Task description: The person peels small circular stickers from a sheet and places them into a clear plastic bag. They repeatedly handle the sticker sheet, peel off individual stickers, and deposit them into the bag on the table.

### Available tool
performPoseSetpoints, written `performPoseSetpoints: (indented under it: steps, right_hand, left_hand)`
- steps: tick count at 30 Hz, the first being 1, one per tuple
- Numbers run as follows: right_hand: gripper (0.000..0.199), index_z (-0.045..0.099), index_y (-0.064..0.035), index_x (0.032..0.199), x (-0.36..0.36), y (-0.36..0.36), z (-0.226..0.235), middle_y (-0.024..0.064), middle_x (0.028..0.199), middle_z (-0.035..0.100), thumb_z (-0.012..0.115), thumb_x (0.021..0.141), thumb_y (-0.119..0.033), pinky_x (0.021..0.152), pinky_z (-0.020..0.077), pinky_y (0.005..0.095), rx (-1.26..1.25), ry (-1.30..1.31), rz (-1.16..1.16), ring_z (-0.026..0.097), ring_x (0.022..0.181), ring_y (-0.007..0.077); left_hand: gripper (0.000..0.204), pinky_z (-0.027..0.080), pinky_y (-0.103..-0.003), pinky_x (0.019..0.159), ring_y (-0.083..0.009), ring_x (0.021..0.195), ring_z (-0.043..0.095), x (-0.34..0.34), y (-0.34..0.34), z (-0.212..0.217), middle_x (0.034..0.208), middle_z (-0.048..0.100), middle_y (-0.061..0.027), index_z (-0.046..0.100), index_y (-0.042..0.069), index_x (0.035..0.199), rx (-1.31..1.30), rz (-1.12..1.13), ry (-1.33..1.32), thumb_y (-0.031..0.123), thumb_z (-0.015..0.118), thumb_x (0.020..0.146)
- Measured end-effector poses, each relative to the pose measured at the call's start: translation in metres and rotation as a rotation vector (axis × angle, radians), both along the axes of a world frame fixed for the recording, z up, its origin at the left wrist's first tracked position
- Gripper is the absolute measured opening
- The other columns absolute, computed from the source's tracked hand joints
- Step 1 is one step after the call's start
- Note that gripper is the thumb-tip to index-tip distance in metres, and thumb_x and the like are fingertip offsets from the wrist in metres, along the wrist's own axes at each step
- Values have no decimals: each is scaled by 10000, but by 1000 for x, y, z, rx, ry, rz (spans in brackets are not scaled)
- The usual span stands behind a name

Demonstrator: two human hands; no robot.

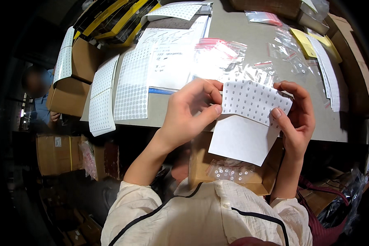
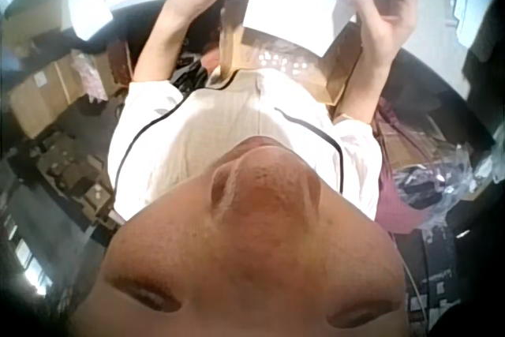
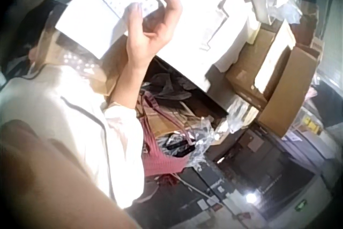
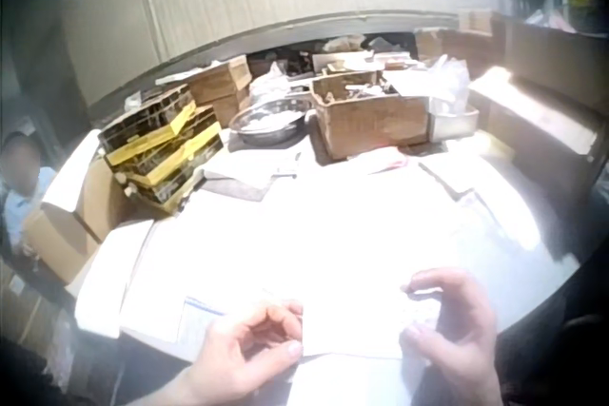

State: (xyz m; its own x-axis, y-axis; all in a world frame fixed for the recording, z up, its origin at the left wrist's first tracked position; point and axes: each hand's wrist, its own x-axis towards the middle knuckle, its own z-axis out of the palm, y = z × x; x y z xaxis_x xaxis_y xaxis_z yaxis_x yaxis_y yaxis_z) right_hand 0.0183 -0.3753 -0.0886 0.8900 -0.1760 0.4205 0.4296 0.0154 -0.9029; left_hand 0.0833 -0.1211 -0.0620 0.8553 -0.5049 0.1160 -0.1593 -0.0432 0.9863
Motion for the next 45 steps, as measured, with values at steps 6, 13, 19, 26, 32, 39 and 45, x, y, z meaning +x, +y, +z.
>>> performPoseSetpoints:
  steps: [6, 13, 19, 26, 32, 39, 45]
  right_hand:
    - [498, 551, 76, 1314, 0, -3, -2, 157, 1303, 615, 682, 836, 22, 1087, 410, 343, 23, -36, -36, 569, 1234, 222]
    - [495, 551, 79, 1310, 1, -3, -3, 163, 1298, 616, 688, 837, 21, 1089, 414, 352, 11, -83, -19, 577, 1222, 224]
    - [499, 550, 76, 1314, 0, -3, -3, 166, 1293, 618, 691, 839, 20, 1089, 413, 353, 10, -87, -24, 583, 1220, 227]
    - [498, 548, 74, 1316, -1, -4, -2, 161, 1290, 617, 690, 841, 21, 1073, 420, 343, 16, -85, -10, 587, 1214, 216]
    - [506, 534, 76, 1328, -1, -3, -2, 161, 1294, 614, 676, 845, 27, 1062, 426, 322, 14, -83, 18, 590, 1204, 199]
    - [510, 530, 73, 1332, -3, -4, 0, 167, 1295, 615, 664, 842, 35, 1055, 435, 319, -5, -76, 20, 598, 1192, 197]
    - [515, 525, 72, 1337, -4, -1, 1, 171, 1302, 614, 654, 839, 52, 1056, 437, 324, 25, -61, 47, 601, 1193, 200]
  left_hand:
    - [136, 536, -271, 765, -153, 991, 635, -2, -4, 4, 1228, 641, -144, 626, 0, 976, 33, 26, -64, 13, 708, 869]
    - [103, 517, -259, 759, -131, 958, 622, 1, -6, -6, 1201, 643, -123, 614, -3, 918, 71, 28, -59, 2, 681, 839]
    - [116, 522, -270, 729, -148, 929, 623, 1, -8, -5, 1127, 671, -118, 610, -17, 904, 67, 29, -73, 4, 674, 810]
    - [184, 502, -293, 791, -146, 914, 596, 1, -10, -1, 1042, 653, -92, 632, -59, 986, 43, -2, -25, 8, 671, 819]
    - [180, 493, -303, 831, -146, 913, 583, 3, -9, -5, 1005, 642, -77, 626, -75, 990, 7, -16, 38, -17, 656, 821]
    - [184, 491, -302, 844, -142, 923, 581, 5, -8, -2, 1000, 640, -74, 637, -79, 1000, -13, -47, 38, -23, 651, 826]
    - [159, 497, -305, 845, -138, 928, 590, 5, -10, 4, 1013, 642, -70, 644, -67, 994, -18, -44, 93, -18, 650, 842]
